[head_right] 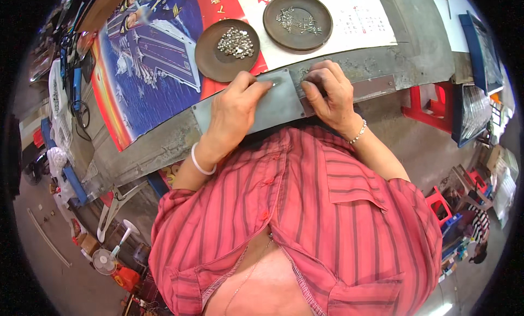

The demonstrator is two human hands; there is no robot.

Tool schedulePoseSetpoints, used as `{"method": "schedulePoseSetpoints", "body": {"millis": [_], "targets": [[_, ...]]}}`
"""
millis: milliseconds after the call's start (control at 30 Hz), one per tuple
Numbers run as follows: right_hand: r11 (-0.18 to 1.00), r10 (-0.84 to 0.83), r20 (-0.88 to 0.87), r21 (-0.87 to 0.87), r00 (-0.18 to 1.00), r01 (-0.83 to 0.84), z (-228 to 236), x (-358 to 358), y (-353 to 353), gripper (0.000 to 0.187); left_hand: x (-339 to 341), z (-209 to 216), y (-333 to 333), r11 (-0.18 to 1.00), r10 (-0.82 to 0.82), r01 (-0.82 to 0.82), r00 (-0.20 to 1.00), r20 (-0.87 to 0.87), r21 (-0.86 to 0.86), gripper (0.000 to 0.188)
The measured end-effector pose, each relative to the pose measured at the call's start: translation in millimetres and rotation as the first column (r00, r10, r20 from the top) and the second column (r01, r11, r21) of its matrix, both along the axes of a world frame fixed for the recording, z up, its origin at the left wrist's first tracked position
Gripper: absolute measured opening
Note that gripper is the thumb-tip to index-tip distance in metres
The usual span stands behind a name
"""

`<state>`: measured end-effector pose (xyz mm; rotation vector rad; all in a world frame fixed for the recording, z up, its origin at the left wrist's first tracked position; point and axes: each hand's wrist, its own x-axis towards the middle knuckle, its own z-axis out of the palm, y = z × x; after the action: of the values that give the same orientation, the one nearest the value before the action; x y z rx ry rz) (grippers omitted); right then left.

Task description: Assembling small metal components by inserting pins into hardware pieces at a workbench.

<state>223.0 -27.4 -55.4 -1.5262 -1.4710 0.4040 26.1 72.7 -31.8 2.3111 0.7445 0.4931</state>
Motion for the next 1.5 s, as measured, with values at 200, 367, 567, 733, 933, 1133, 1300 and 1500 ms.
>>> {"method": "schedulePoseSetpoints", "body": {"millis": [200, 367, 567, 733, 933, 1133, 1300, 1500], "targets": [[0.999, -0.041, -0.01, -0.006, 0.999, 0.041, -2, -5, 2, 0.008, -8, 3, 14, 0.972, -0.155, 0.178, 0.976, -0.153, 0.15, 0.02], [0.997, -0.075, 0.012, -0.002, 0.997, 0.075, -2, -3, 2, 0.009, -47, 9, 17, 0.987, -0.119, 0.142, 0.959, -0.258, 0.072, 0.028], [0.998, -0.06, -0.003, 0.015, 0.998, 0.06, -1, 0, 1, 0.009, -48, 19, 7, 0.998, -0.024, 0.042, 0.945, -0.327, 0.049, 0.036], [0.997, -0.083, -0.021, -0.004, 0.996, 0.083, 2, -2, 3, 0.01, 20, 13, 5, 0.977, -0.12, 0.133, 0.989, -0.086, 0.164, 0.019], [0.994, -0.104, -0.007, 0.028, 0.995, 0.104, 1, -4, 3, 0.01, -4, 6, 10, 0.984, -0.147, 0.165, 0.965, -0.215, 0.072, 0.021], [0.998, -0.053, 0.004, 0.026, 0.999, 0.053, 5, -7, 2, 0.01, -17, 2, 2, 0.991, -0.037, 0.044, 0.998, 0.051, -0.13, 0.022], [0.991, 0.13, -0.184, 0.038, 0.974, -0.125, 29, -34, 9, 0.012, -23, 27, -26, 0.483, 0.414, 0.11, 0.846, 0.337, -0.868, 0.028], [0.964, 0.267, -0.232, 0.071, 0.935, -0.258, 59, -64, 24, 0.015, -25, 42, -39, 0.456, 0.551, 0.186, 0.709, 0.44, -0.87, 0.032]]}}
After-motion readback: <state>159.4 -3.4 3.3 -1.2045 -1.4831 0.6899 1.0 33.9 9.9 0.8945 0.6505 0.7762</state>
